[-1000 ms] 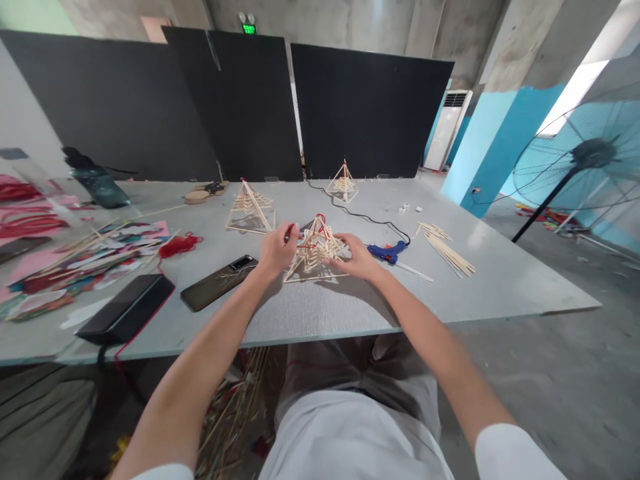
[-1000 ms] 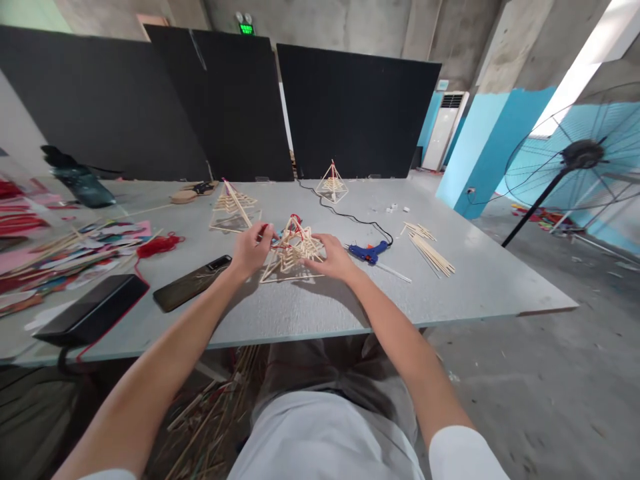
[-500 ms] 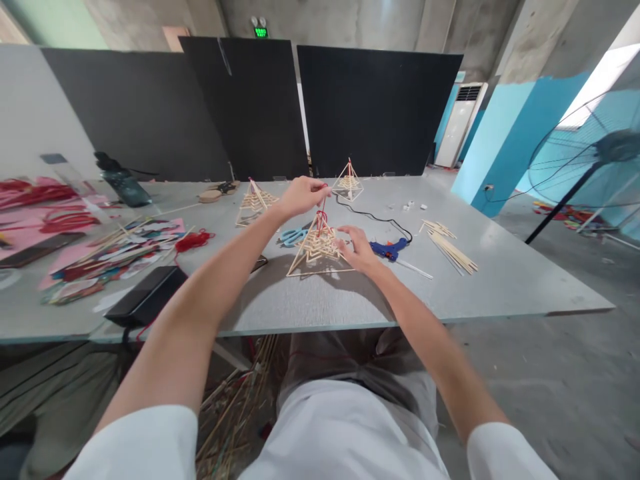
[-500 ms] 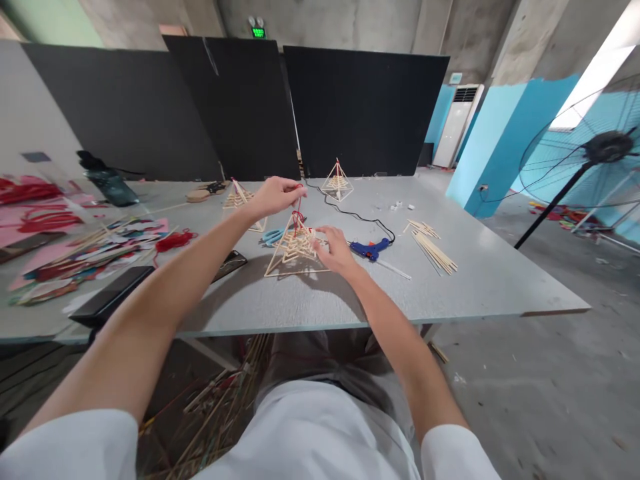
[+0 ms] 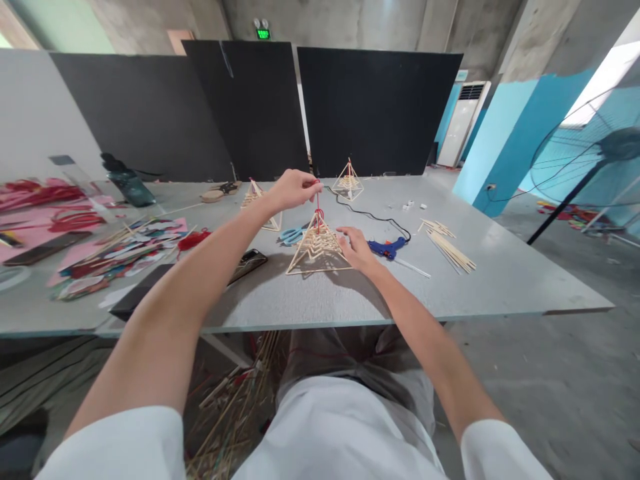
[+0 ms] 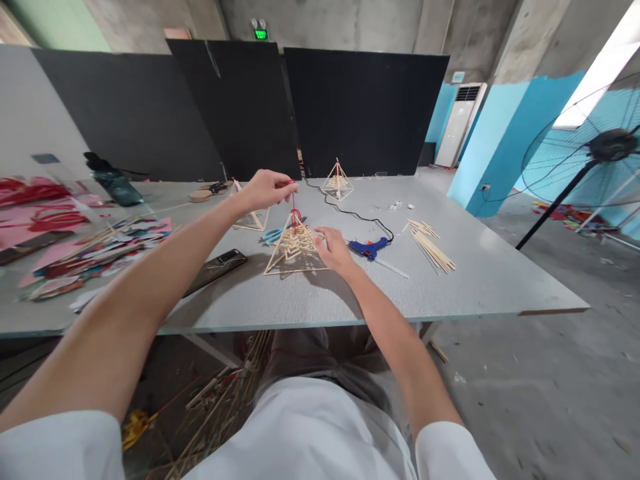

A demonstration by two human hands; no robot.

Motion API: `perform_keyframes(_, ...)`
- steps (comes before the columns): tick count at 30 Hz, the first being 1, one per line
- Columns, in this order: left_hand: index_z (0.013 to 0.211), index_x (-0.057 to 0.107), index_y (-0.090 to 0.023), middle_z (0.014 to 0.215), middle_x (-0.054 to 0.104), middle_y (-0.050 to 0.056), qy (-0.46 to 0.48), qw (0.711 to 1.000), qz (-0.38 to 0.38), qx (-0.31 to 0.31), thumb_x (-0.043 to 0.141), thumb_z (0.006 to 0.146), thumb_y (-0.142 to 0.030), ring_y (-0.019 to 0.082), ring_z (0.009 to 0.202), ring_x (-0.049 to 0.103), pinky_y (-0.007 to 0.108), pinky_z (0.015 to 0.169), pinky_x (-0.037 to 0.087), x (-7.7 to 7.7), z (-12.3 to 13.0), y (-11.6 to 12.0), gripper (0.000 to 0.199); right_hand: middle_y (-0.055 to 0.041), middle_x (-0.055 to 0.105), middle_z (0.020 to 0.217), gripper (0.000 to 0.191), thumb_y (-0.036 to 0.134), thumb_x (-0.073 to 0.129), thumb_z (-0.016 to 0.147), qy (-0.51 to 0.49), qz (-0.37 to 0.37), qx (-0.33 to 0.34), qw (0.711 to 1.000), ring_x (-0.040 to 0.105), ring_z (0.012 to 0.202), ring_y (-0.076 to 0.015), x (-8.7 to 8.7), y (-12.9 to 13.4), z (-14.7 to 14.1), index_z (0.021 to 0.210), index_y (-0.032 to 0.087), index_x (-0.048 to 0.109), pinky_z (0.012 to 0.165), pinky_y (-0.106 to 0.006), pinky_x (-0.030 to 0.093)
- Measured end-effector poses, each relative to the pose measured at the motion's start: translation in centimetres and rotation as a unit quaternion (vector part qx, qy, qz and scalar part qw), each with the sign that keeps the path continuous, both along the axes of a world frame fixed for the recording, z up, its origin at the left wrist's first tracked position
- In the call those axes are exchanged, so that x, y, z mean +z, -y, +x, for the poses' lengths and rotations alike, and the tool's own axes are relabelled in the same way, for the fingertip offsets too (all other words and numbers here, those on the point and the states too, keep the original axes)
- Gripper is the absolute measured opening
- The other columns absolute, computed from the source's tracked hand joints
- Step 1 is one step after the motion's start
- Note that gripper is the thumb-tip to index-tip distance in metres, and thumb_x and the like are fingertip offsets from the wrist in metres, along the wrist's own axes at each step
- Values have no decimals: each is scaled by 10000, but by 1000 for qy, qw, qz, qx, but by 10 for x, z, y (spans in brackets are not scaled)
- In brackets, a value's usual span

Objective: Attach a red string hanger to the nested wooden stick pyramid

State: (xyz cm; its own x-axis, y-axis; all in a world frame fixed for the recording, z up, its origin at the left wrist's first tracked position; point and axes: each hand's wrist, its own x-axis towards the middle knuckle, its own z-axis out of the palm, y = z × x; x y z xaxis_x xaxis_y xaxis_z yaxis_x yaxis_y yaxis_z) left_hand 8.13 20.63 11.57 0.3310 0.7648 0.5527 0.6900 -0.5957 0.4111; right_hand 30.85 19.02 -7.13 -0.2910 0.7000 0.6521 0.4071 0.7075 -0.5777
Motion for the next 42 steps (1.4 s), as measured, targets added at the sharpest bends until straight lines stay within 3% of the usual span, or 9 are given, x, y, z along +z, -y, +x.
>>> perform_keyframes(7,719,767,-208,570,663,14,-29,999,29,10,649,942,-407,137,513,507,298,552,354,5,2,9,322,-164,737,1299,603,661,379,1100,2,-8,0,1000,642,1260,-300,-1,-1,-1,1315,212,718,1160,-497,474)
perform_keyframes(13,687,726,-224,546,552,-9,-109,989,89,47,650,957,-371,148,548,436,329,639,315,10,1,22,316,-175,752,1294,676,666,275,1118,-7,-11,1,1000,661,1248,-308,3,1,-1,1268,197,739,1168,-509,469)
perform_keyframes(22,779,728,-231,661,622,24,-219,960,163,61,540,976,-394,190,670,563,324,663,255,11,-6,48,317,-164,775,1257,724,690,226,1120,-13,-17,-2,1000,683,1217,-288,8,3,0,1210,195,747,1139,-466,485)
perform_keyframes(28,788,737,-238,638,605,18,-227,959,162,57,542,977,-385,178,621,521,328,649,234,8,-9,50,309,-157,781,1220,713,691,236,1122,-8,-18,-2,1000,698,1182,-279,7,2,0,1186,203,752,1113,-447,494)
perform_keyframes(34,855,787,-242,645,600,15,-224,959,163,66,552,985,-393,198,663,565,321,695,285,15,-9,47,308,-163,773,1225,726,693,222,1122,-8,-20,-7,1000,695,1183,-285,7,3,1,1193,195,745,1102,-444,495)
perform_keyframes(42,797,739,-228,672,614,15,-199,966,154,66,545,976,-441,187,686,566,311,712,298,19,-10,42,338,-157,766,1198,693,669,243,1126,-9,-24,-7,1000,684,1180,-298,11,4,3,1179,199,749,1105,-454,488)
